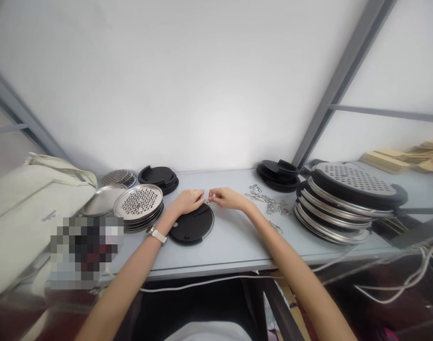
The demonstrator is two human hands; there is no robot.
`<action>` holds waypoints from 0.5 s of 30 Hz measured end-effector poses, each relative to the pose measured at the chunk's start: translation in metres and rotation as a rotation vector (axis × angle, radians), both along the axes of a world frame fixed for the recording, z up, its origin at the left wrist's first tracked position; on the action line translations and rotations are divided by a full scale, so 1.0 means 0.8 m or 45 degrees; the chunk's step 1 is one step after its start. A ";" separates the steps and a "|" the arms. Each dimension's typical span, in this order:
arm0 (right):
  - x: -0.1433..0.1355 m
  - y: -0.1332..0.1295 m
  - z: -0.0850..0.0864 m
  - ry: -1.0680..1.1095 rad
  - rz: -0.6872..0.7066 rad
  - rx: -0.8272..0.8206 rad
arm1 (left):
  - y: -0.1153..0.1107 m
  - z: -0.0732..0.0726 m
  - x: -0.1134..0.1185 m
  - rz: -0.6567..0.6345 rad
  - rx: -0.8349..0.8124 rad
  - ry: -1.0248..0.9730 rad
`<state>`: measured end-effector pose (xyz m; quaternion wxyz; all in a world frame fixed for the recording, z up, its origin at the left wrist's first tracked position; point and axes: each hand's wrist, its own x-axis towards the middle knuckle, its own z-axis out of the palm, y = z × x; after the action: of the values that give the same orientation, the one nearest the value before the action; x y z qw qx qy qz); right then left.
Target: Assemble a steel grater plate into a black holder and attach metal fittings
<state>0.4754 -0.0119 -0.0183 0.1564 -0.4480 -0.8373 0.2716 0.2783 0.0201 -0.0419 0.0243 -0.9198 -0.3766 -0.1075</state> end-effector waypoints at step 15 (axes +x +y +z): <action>-0.005 -0.001 -0.001 0.293 -0.121 0.037 | -0.004 0.005 0.001 0.028 -0.027 0.006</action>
<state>0.4714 -0.0124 -0.0193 0.2706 -0.4508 -0.7955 0.3012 0.2793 0.0168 -0.0381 0.0166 -0.9161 -0.3877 -0.1008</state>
